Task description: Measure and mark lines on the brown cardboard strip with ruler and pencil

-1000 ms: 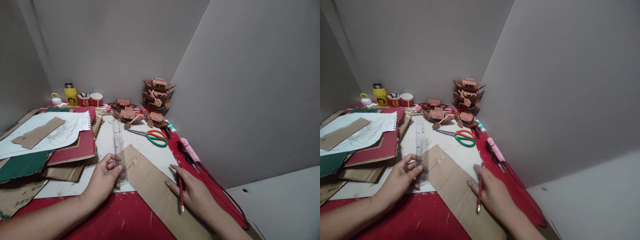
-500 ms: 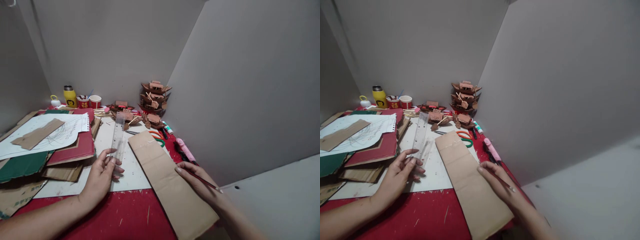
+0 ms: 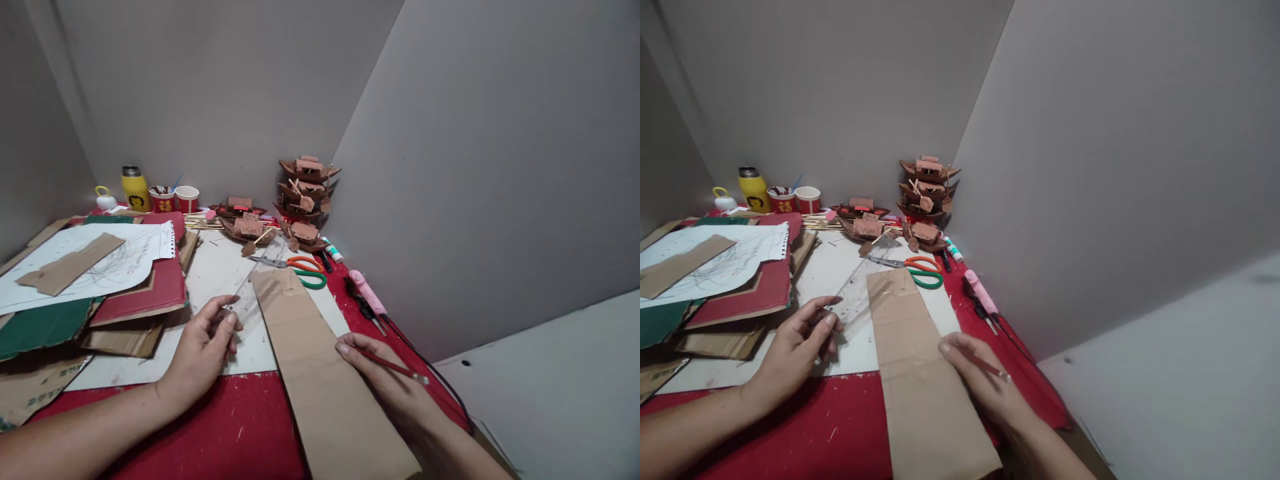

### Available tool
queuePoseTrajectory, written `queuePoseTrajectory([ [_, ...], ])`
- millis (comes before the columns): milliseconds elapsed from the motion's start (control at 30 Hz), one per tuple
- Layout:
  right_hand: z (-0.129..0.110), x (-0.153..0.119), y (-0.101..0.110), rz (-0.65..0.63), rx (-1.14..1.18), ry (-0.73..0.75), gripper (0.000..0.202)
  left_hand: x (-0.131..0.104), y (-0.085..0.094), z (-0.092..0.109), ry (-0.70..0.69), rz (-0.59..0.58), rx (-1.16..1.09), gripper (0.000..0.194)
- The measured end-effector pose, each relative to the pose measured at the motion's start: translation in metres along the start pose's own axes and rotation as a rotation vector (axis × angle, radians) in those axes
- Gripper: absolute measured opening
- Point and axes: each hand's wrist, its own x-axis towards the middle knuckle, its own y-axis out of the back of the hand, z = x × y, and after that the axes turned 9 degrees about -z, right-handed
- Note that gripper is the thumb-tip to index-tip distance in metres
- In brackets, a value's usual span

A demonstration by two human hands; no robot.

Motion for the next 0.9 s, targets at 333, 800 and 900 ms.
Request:
queuePoseTrajectory([
  [333,-0.002,0.005,-0.014,0.138,-0.300,0.233,0.033,0.001,0.002,0.001,-0.061,0.028,0.112,0.024],
  [800,-0.031,0.033,-0.006,-0.069,-1.004,0.970,0.043,-0.007,-0.003,-0.002,0.016,-0.454,0.100,0.025],
  [900,-0.024,0.034,-0.006,-0.183,-0.957,0.912,0.036,-0.006,-0.002,-0.001,0.024,-0.463,0.104,0.028],
])
